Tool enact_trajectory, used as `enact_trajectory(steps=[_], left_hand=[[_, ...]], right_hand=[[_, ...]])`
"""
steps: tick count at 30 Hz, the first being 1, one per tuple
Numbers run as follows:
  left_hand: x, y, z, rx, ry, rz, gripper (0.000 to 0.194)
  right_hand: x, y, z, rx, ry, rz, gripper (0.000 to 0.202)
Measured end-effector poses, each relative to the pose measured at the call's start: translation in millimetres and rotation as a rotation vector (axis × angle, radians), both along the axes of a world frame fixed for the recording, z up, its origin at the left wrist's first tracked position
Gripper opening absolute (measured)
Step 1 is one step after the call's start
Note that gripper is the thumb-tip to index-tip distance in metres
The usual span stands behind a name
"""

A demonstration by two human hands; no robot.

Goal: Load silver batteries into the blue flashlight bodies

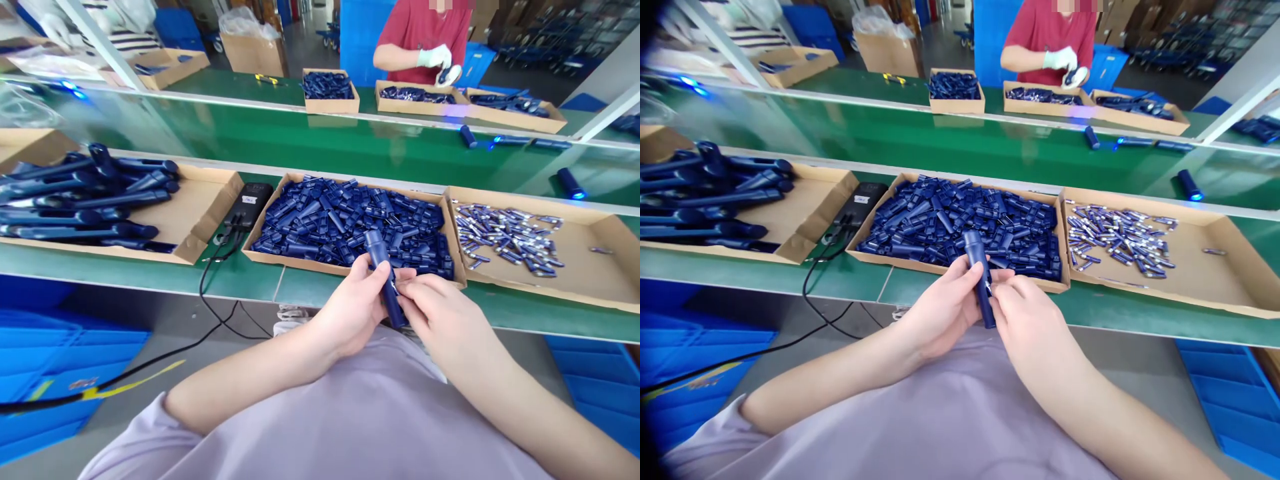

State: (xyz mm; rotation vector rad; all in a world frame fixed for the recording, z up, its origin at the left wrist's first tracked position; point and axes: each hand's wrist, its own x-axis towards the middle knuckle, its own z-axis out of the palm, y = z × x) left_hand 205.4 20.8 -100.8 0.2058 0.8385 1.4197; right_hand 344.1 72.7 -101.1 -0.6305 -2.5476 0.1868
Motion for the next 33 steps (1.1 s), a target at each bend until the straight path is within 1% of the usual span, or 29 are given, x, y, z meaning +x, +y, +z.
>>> enact_trajectory(steps=[3,4,5,7,8,9,10,11,12,13,15,17,20,22,24,26,27,28,30,31,32,33], left_hand=[[-3,0,-3.1,-0.016,-0.022,0.031,0.01],[-5,0,-3.2,-0.02,-0.053,0.025,0.01],[-7,-1,-2.9,-0.017,-0.089,0.005,0.012],[-12,-3,-0.7,0.001,-0.16,-0.058,0.023],[-15,-4,0.7,0.01,-0.183,-0.089,0.029],[-17,-5,2.0,0.012,-0.191,-0.112,0.033],[-18,-7,3.1,0.002,-0.188,-0.125,0.035],[-18,-8,3.8,-0.018,-0.177,-0.137,0.036],[-18,-9,4.2,-0.045,-0.161,-0.155,0.037],[-18,-10,4.3,-0.072,-0.144,-0.175,0.038],[-15,-10,4.2,-0.104,-0.114,-0.21,0.04],[-13,-11,4.1,-0.1,-0.093,-0.237,0.04],[-11,-11,3.4,-0.079,-0.063,-0.252,0.04],[-11,-11,2.1,-0.075,-0.035,-0.247,0.041],[-10,-12,0.1,-0.074,-0.006,-0.234,0.043],[-10,-11,-2.0,-0.072,0.025,-0.218,0.045],[-9,-11,-2.8,-0.07,0.039,-0.211,0.046],[-8,-10,-3.4,-0.068,0.051,-0.208,0.047],[-6,-9,-3.8,-0.061,0.069,-0.21,0.048],[-5,-8,-3.7,-0.055,0.078,-0.211,0.049],[-4,-7,-3.5,-0.05,0.089,-0.208,0.048],[-3,-6,-3.2,-0.048,0.1,-0.2,0.048]], right_hand=[[2,1,8.0,-0.061,0.0,0.092,0.024],[7,8,11.4,-0.089,-0.003,0.114,0.025],[15,19,13.8,-0.108,-0.004,0.091,0.026],[38,55,13.8,-0.114,-0.045,-0.107,0.029],[52,78,10.5,-0.113,-0.093,-0.297,0.029],[67,102,5.3,-0.128,-0.206,-0.459,0.028],[81,125,-1.4,-0.172,-0.296,-0.496,0.023],[92,145,-8.9,-0.207,-0.36,-0.508,0.017],[101,161,-16.1,-0.246,-0.426,-0.492,0.012],[107,172,-22.5,-0.281,-0.472,-0.455,0.011],[110,182,-30.3,-0.33,-0.536,-0.4,0.015],[107,181,-31.3,-0.357,-0.57,-0.387,0.015],[102,178,-25.4,-0.389,-0.595,-0.4,0.014],[104,180,-19.6,-0.401,-0.59,-0.417,0.017],[110,179,-11.9,-0.398,-0.585,-0.465,0.022],[115,166,-1.4,-0.413,-0.503,-0.5,0.029],[114,154,4.8,-0.445,-0.402,-0.474,0.031],[111,137,11.3,-0.487,-0.27,-0.418,0.033],[95,95,23.5,-0.583,0.019,-0.216,0.033],[83,72,28.3,-0.605,0.097,-0.127,0.034],[68,51,31.7,-0.641,0.131,-0.048,0.032],[54,32,33.5,-0.671,0.179,-0.043,0.031]])
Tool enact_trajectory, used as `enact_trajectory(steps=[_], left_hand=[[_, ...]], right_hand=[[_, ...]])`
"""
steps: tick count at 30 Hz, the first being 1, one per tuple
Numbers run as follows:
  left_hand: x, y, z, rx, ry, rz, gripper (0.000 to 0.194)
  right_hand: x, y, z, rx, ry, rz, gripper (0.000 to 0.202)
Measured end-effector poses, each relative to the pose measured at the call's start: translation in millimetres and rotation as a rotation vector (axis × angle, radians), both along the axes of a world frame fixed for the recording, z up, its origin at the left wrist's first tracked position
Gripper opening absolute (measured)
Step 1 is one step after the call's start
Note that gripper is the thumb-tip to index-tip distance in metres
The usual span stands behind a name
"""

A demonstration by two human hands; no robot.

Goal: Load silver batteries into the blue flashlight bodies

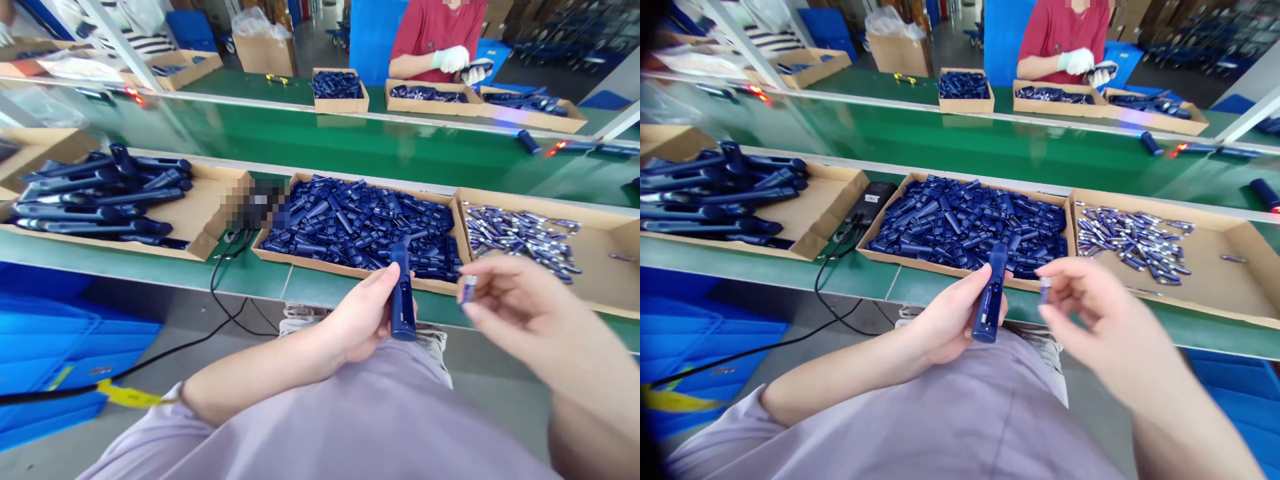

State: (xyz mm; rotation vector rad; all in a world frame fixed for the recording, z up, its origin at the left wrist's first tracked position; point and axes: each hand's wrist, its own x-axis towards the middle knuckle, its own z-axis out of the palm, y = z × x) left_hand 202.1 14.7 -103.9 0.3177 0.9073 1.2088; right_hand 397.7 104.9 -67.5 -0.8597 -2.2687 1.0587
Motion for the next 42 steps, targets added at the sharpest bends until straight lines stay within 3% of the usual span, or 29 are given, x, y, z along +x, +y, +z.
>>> enact_trajectory(steps=[3,6,9,13,16,19,22,26,27,31,35,38,42], left_hand=[[1,0,0.6,0.0,0.032,0.048,0.047],[0,-1,0.3,0.003,0.045,0.086,0.045],[-2,-3,-0.5,0.002,0.06,0.102,0.042],[-6,-5,-1.6,0.002,0.062,0.095,0.042],[-9,-7,-3.2,0.0,0.048,0.157,0.042],[-12,-8,-4.6,-0.025,0.058,0.196,0.042],[-17,-7,-2.5,0.004,0.06,0.212,0.044],[-27,-4,6.4,0.063,0.075,0.251,0.039],[-29,-4,8.4,0.036,0.06,0.243,0.036],[-33,-4,10.1,-0.048,0.014,0.229,0.031],[-33,-8,2.3,0.028,0.012,0.236,0.03],[-34,-9,-4.2,0.039,-0.026,0.215,0.034],[-32,-7,-5.9,0.004,-0.104,0.143,0.029]], right_hand=[[-36,-34,-2.2,-0.029,0.041,-0.02,0.028],[-49,-41,-8.2,0.066,-0.026,-0.059,0.022],[-49,-37,-13.1,0.273,-0.092,-0.037,0.017],[-48,-33,-22.3,0.642,-0.098,0.104,0.025],[-48,-36,-29.1,0.772,-0.12,0.202,0.032],[-49,-38,-30.6,0.737,-0.102,0.27,0.032],[-51,-20,-28.5,0.683,-0.08,0.309,0.032],[-61,37,-33.0,0.626,-0.097,0.08,0.02],[-66,51,-36.2,0.629,-0.144,0.082,0.016],[-89,80,-50.6,0.699,-0.405,0.397,0.011],[-95,84,-49.9,0.711,-0.433,0.419,0.012],[-83,77,-30.7,0.603,-0.283,0.278,0.02],[-67,40,-0.9,0.346,-0.116,0.151,0.022]])
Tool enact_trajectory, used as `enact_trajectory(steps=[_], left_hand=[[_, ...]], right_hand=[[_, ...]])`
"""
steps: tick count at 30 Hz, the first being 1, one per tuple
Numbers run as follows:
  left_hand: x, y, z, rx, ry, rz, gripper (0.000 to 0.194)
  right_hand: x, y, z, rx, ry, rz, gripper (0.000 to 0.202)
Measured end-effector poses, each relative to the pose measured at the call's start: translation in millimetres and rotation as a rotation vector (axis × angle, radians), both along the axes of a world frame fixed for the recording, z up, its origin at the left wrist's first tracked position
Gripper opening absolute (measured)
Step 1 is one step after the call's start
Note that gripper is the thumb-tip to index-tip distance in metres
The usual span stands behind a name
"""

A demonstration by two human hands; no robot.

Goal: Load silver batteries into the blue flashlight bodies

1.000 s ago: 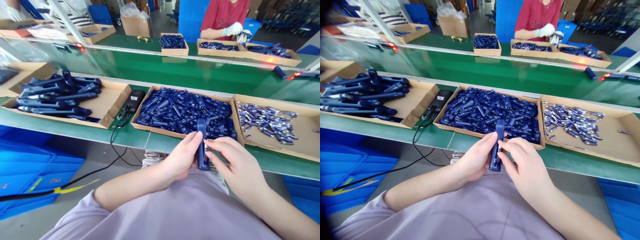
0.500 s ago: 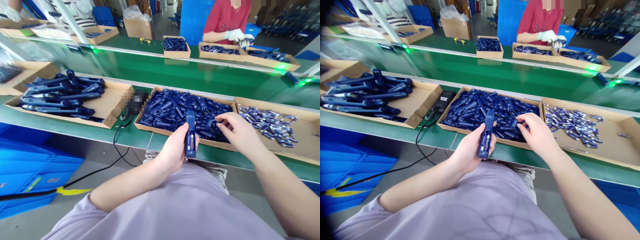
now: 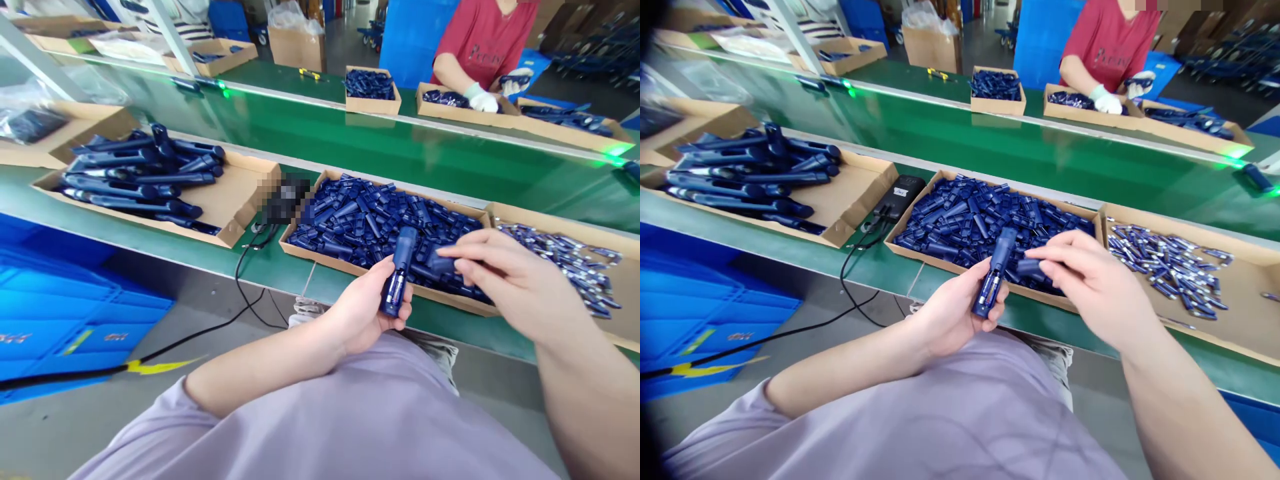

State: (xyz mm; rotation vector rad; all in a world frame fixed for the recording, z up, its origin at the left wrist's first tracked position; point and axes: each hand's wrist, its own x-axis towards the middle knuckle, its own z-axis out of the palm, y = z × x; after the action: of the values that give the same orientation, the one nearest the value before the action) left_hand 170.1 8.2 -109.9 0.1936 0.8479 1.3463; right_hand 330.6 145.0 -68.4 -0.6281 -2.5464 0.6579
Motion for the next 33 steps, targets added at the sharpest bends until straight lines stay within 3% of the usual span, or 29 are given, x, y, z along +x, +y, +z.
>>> enact_trajectory(steps=[5,13,15,18,20,22,28,33], left_hand=[[5,2,1.6,0.036,0.029,-0.025,0.025],[7,0,0.7,0.111,0.051,-0.074,0.03],[7,0,-0.2,0.112,0.059,-0.083,0.029],[7,0,-2.2,0.116,0.075,-0.091,0.031],[7,0,-3.3,0.111,0.062,-0.089,0.04],[6,0,-3.8,0.106,0.059,-0.095,0.049],[8,-1,-2.7,0.128,0.108,-0.125,0.044],[11,-1,-0.8,0.184,0.105,-0.129,0.035]], right_hand=[[-5,-37,1.9,-0.275,-0.02,-0.017,0.015],[-13,-32,0.1,-0.298,-0.065,0.034,0.012],[-13,-33,0.3,-0.255,-0.076,0.089,0.013],[-15,-38,-5.6,0.027,-0.023,0.165,0.016],[-15,-41,-12.1,0.244,0.048,0.093,0.022],[-14,-45,-17.4,0.334,0.084,-0.004,0.032],[-3,-50,-17.5,0.207,0.103,-0.025,0.022],[-3,-52,-23.2,0.16,0.108,-0.117,0.032]])
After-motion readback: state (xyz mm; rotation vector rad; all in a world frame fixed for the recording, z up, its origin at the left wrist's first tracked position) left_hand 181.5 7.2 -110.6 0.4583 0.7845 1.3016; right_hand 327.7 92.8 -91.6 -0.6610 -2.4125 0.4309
